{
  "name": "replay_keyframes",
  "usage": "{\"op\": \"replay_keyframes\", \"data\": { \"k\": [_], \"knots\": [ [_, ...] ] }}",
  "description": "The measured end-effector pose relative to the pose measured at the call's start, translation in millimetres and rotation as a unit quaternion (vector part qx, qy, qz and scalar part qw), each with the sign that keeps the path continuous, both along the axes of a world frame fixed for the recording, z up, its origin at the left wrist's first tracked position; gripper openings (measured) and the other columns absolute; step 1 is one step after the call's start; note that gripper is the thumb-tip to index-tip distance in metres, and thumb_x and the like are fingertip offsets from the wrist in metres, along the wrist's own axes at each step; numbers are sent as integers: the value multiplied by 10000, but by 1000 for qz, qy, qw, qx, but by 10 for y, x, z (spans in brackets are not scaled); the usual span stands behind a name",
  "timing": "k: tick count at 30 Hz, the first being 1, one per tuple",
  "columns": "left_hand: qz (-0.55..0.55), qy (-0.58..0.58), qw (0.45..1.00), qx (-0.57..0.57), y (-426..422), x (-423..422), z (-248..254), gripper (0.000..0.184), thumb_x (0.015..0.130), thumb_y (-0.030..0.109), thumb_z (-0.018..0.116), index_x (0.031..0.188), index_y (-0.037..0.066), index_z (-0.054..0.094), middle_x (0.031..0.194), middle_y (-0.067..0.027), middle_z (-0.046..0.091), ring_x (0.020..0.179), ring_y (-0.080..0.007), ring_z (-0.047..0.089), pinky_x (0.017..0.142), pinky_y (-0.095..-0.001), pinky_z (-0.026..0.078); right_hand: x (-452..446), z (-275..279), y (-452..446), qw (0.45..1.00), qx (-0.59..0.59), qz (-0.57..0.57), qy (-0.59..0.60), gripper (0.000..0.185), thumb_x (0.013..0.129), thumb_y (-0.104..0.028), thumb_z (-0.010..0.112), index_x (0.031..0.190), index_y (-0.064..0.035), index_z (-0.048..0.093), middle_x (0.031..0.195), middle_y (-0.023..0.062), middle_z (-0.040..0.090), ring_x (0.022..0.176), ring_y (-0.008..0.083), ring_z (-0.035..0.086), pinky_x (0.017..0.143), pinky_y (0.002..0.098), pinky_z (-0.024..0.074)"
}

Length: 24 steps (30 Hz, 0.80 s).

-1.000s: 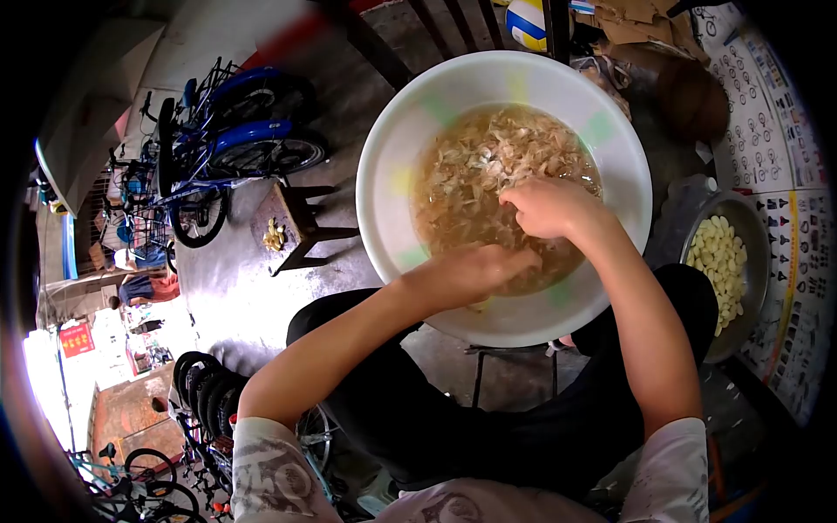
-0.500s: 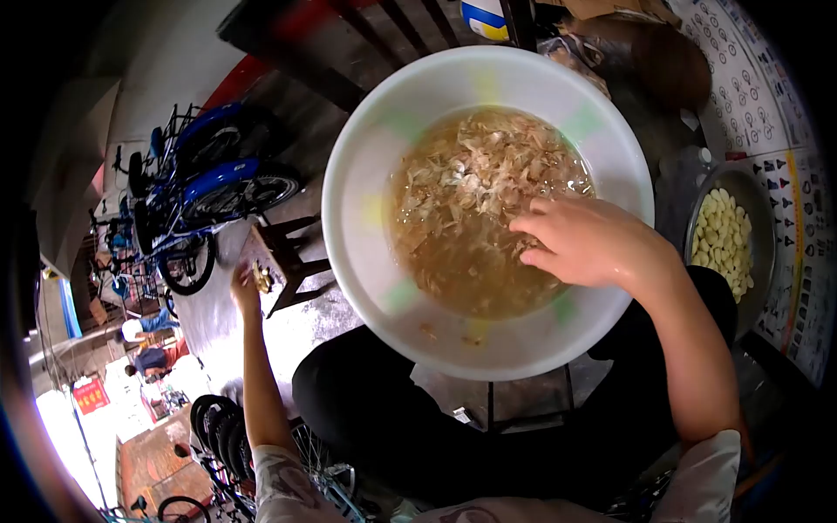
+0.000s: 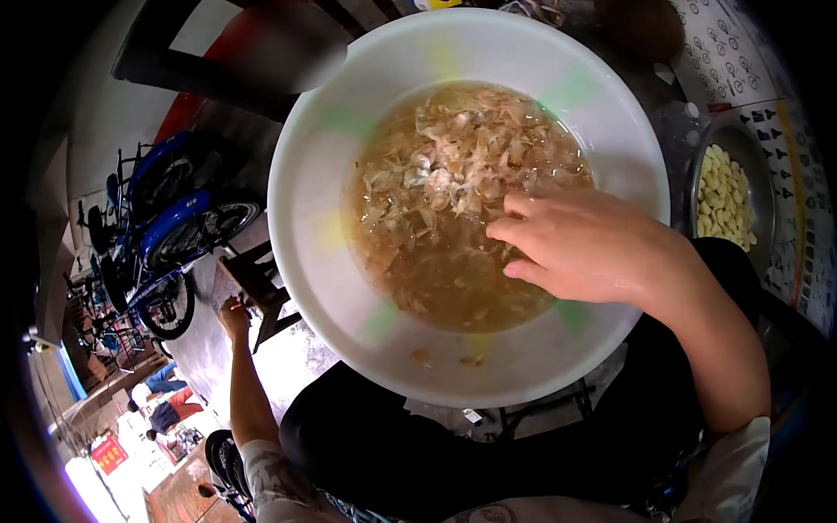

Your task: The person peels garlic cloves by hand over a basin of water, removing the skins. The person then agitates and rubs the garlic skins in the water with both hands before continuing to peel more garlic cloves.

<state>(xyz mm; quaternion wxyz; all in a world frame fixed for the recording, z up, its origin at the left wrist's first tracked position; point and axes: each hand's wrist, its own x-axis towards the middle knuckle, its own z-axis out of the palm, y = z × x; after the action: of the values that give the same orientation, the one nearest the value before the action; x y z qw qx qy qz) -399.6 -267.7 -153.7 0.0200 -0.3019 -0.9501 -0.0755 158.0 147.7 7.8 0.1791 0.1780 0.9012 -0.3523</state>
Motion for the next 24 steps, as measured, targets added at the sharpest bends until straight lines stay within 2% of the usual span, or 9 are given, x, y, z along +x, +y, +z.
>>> {"op": "replay_keyframes", "data": {
  "k": [3, 5, 7, 8, 14, 17, 20, 22, 24],
  "knots": [
    [-15, 14, 1000, 2, -151, -167, -138, 121, 832, 26, 586, 909, -12, 671, 753, -162, 654, 690, -235, 641, 612, -355, 504, -20, -5, 1, 1000, 10, -1, -30, 327, 942, -277, 605, 1191, -64, 605, 1105, 101, 596, 990, 290, 629, 832, 424, 522],
    [3, 54, 997, 46, -374, -410, -389, 225, 761, 41, 670, 979, 25, 722, 860, -175, 708, 810, -326, 670, 755, -396, 528, -17, -45, -16, 999, 5, -4, -33, 315, 941, -280, 606, 1165, -58, 610, 1098, 100, 598, 983, 291, 632, 831, 424, 524],
    [59, 3, 993, 105, -330, -427, -374, 169, 760, 49, 702, 925, 29, 736, 844, -193, 694, 815, -355, 648, 758, -420, 520, -20, -39, -23, 999, -2, -7, -38, 304, 940, -282, 608, 1140, -53, 616, 1091, 99, 599, 976, 292, 635, 829, 425, 525],
    [43, 94, 993, -65, -289, -285, -259, 155, 763, 55, 701, 911, 30, 740, 847, -203, 694, 813, -364, 649, 755, -428, 519, -38, -29, -27, 999, -8, -1, -43, 299, 938, -283, 610, 1119, -45, 619, 1080, 101, 601, 969, 295, 638, 824, 425, 526],
    [15, 43, 999, -19, -332, -283, -258, 153, 802, 47, 661, 930, 0, 729, 868, -220, 671, 781, -361, 645, 695, -448, 502, -9, -104, -50, 999, 19, 15, -20, 299, 934, -276, 613, 1089, -21, 624, 1049, 111, 608, 957, 295, 643, 810, 425, 526],
    [52, 78, 989, -117, -202, -163, -173, 152, 842, 122, 639, 937, 14, 686, 976, -168, 629, 937, -344, 593, 810, -457, 471, -73, -80, -65, 999, 9, 20, -36, 304, 932, -277, 616, 1089, -17, 626, 1042, 118, 609, 966, 295, 644, 814, 425, 527],
    [45, 96, 977, -183, -41, 6, -65, 197, 864, 198, 607, 928, 20, 663, 1015, -159, 608, 991, -350, 563, 839, -469, 458, -70, -104, -85, 999, 9, 28, -35, 308, 930, -281, 617, 1091, -17, 629, 1039, 127, 611, 965, 300, 647, 817, 425, 531],
    [23, 129, 973, -192, -55, -12, -55, 220, 871, 252, 581, 916, 43, 633, 961, -153, 651, 916, -356, 610, 783, -477, 477, -78, -130, -101, 999, 20, 36, -21, 310, 930, -283, 617, 1092, -18, 631, 1039, 130, 612, 960, 303, 650, 818, 425, 534],
    [79, 117, 976, -165, 8, -12, -60, 183, 879, 242, 599, 939, 70, 609, 883, -133, 693, 808, -362, 650, 700, -496, 480, -81, -112, -110, 999, 24, 28, -12, 309, 928, -281, 620, 1089, -17, 633, 1048, 126, 610, 942, 303, 658, 815, 422, 542]
  ]
}}
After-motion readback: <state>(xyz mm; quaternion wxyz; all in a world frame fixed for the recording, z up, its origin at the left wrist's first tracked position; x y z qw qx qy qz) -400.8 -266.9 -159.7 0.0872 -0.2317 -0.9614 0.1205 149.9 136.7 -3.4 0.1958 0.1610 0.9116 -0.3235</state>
